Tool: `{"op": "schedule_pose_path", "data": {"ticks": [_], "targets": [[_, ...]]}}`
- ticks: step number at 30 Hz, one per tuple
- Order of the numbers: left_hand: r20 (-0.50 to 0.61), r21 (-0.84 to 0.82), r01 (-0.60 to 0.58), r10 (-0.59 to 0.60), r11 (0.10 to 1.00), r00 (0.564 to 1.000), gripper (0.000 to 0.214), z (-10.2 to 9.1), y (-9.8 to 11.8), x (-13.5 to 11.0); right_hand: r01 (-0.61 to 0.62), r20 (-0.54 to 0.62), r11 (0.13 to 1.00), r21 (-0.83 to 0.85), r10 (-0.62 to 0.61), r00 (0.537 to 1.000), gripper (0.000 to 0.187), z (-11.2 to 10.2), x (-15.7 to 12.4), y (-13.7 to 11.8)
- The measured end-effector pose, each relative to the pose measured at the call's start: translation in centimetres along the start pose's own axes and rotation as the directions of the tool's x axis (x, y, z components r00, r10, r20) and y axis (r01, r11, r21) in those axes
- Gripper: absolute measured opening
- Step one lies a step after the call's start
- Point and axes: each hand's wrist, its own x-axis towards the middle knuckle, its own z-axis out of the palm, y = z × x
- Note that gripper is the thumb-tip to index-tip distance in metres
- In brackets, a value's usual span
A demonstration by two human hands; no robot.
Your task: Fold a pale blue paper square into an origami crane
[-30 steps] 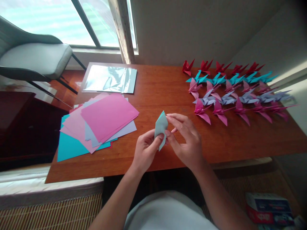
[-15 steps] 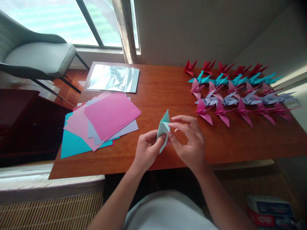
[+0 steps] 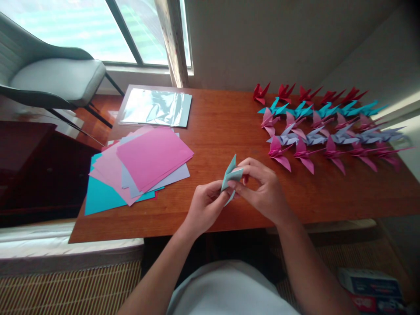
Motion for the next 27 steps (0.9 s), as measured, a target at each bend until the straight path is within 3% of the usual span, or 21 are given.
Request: {"op": "schedule_pose_path", "data": {"ticks": [8, 14, 19, 27], "targets": [[0.026, 0.017, 0.034, -0.034, 0.999, 0.999, 0.031, -0.3, 0.2, -0.1, 0.145, -0.107, 0.982, -0.124, -0.159, 0.981, 0.010, 0.7, -0.3, 1.0], [0.000, -0.015, 0.031, -0.031, 0.999, 1.000, 0.030, -0.5, 0.1, -0.1, 0.204, -0.063, 0.977, -0.062, -0.208, 0.976, 0.013, 0.9, -0.4, 1.1], [0.034, -0.079, 0.072, -0.070, 0.994, 0.997, 0.033, -0.8, 0.3, -0.1, 0.282, -0.092, 0.959, -0.018, -0.283, 0.955, 0.017, 0.9, -0.4, 1.2], [-0.044, -0.096, 0.075, -0.079, 0.993, 0.996, 0.036, -0.9, 0.2, -0.2, 0.332, -0.110, 0.940, -0.081, -0.340, 0.934, 0.031, 1.5, -1.1, 0.8]]}}
